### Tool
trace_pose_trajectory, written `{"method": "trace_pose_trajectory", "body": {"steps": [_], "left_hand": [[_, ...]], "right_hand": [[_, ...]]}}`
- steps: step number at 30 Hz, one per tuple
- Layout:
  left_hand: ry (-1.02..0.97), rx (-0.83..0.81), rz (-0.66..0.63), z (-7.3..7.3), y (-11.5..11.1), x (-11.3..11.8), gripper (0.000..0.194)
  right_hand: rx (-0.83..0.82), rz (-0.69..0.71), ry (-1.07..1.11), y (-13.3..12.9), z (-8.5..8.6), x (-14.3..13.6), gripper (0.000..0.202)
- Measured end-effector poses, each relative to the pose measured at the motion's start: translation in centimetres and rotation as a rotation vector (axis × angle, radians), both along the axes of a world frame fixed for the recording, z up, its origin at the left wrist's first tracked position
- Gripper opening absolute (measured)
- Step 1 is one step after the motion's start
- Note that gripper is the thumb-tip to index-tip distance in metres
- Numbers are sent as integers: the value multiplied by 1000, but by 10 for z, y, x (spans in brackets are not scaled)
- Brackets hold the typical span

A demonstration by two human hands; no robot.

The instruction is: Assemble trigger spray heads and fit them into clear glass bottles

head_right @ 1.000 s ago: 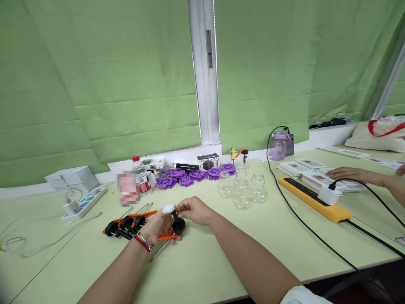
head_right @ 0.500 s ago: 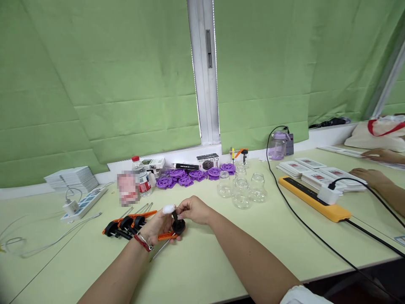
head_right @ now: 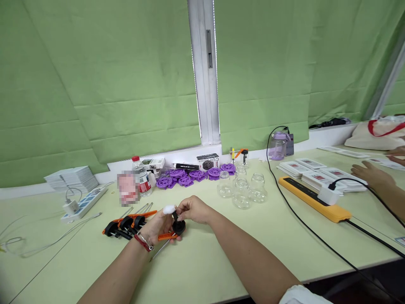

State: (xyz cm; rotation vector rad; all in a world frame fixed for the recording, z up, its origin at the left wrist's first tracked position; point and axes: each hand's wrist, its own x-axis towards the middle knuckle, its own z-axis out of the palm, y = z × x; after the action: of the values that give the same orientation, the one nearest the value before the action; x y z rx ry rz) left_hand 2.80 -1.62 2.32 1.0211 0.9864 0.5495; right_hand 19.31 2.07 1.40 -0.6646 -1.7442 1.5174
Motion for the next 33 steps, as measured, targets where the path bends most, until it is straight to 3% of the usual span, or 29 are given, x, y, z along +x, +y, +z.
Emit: {"method": "trace_pose_trajectory", "body": {"steps": [11,17,25,33], "left_hand": [[-3,-11,-4,0,1,0,58],[-11,-10,3,1,0,0,61],[13,-9,4,2,0,0,64],[-8,-15,-8,0,1,-1,63]], "right_hand": [[-83,29,48,-4,2,5,30],[20,-4,13,-2,0,4,26],[240,-61,-106,-2,4,4,4],[277,-107,-175,-6,10,3,5]]}}
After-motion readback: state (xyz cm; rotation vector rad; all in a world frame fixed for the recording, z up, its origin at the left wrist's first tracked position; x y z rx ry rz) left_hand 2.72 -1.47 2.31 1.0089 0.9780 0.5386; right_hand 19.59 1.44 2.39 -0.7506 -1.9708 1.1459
